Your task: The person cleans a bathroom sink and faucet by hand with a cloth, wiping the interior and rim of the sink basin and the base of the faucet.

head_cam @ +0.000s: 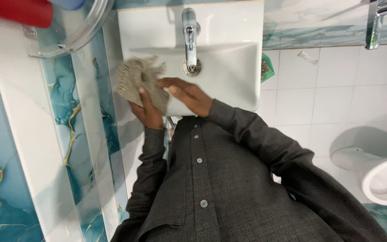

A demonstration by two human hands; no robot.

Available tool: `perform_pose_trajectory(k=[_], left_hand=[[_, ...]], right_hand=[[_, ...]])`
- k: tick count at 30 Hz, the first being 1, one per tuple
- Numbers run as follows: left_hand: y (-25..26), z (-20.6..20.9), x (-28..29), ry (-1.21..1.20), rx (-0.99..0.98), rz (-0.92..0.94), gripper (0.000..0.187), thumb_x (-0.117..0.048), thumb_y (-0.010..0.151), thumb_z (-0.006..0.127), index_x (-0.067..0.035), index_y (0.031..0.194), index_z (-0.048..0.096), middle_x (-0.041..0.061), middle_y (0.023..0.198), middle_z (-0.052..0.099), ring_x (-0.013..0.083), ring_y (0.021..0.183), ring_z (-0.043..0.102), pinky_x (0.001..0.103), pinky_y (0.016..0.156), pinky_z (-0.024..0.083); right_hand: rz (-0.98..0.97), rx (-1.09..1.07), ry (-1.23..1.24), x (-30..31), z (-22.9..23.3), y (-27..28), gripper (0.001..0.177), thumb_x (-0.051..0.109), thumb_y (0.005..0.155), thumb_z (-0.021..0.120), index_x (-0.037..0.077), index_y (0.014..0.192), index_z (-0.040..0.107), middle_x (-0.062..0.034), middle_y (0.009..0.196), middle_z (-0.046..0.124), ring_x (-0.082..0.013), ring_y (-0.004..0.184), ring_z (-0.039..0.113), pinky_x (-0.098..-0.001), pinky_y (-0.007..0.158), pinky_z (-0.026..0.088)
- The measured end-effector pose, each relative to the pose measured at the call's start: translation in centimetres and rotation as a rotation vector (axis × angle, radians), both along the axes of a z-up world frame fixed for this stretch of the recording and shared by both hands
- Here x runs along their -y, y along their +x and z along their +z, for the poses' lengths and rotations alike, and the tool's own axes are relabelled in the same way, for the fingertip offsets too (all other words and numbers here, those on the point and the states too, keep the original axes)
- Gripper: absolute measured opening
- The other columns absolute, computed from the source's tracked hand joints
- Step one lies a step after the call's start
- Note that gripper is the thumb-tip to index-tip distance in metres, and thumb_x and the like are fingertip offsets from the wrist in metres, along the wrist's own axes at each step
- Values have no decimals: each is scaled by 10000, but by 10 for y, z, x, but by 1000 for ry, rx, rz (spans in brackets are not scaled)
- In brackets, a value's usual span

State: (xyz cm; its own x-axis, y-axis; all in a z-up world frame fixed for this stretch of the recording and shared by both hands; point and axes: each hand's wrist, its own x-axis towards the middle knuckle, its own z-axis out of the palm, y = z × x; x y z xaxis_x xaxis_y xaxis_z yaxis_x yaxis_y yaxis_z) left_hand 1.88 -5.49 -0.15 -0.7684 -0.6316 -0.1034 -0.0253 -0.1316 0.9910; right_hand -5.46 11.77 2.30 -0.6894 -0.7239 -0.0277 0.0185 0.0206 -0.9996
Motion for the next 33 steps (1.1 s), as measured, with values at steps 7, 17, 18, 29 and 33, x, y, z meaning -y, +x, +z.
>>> perform_pose_trajectory(k=[7, 17, 18, 29, 33], left_hand=[[-104, 24, 39, -1310, 23, -198, 446, -158, 1087, 597, -236, 1512, 488, 69, 1674, 403, 289, 1546, 374, 426, 1310, 334], [-151, -21, 72, -1441, 116, -832, 663, -541, 1065, 619, -254, 1641, 459, 127, 1695, 369, 376, 1570, 281, 662, 1242, 160], [-156, -23, 68, -1451, 116, -808, 730, -574, 996, 688, -226, 1605, 486, 152, 1655, 385, 389, 1520, 297, 667, 1191, 165], [-166, -16, 93, -1449, -14, -897, 879, -586, 871, 872, -89, 1515, 541, 158, 1608, 452, 378, 1495, 336, 626, 1163, 251], [-175, -22, 97, -1506, 17, -827, 883, -556, 892, 884, -90, 1556, 538, 152, 1651, 433, 371, 1523, 342, 633, 1189, 237]], right_hand=[[-845, -186, 201, -94, -13, -49, 282, 236, 1108, 554, 26, 1163, 734, -133, 1162, 754, -248, 1120, 696, -404, 1030, 541], [-928, -362, 755, -156, -122, -135, 635, 448, 1138, 423, -49, 1528, 351, -355, 1403, 546, -513, 1182, 625, -511, 1025, 517], [-942, -355, 765, -151, -121, -137, 635, 448, 1138, 423, -49, 1528, 351, -355, 1403, 546, -513, 1182, 625, -511, 1025, 517], [-867, -361, 948, -144, -99, -131, 696, 564, 1177, 294, 15, 1598, 220, -353, 1450, 545, -552, 1290, 550, -545, 1052, 492], [-894, -184, 1030, -135, -97, -126, 716, 565, 1126, 262, 37, 1605, 202, -353, 1503, 485, -500, 1263, 591, -518, 1060, 518]])
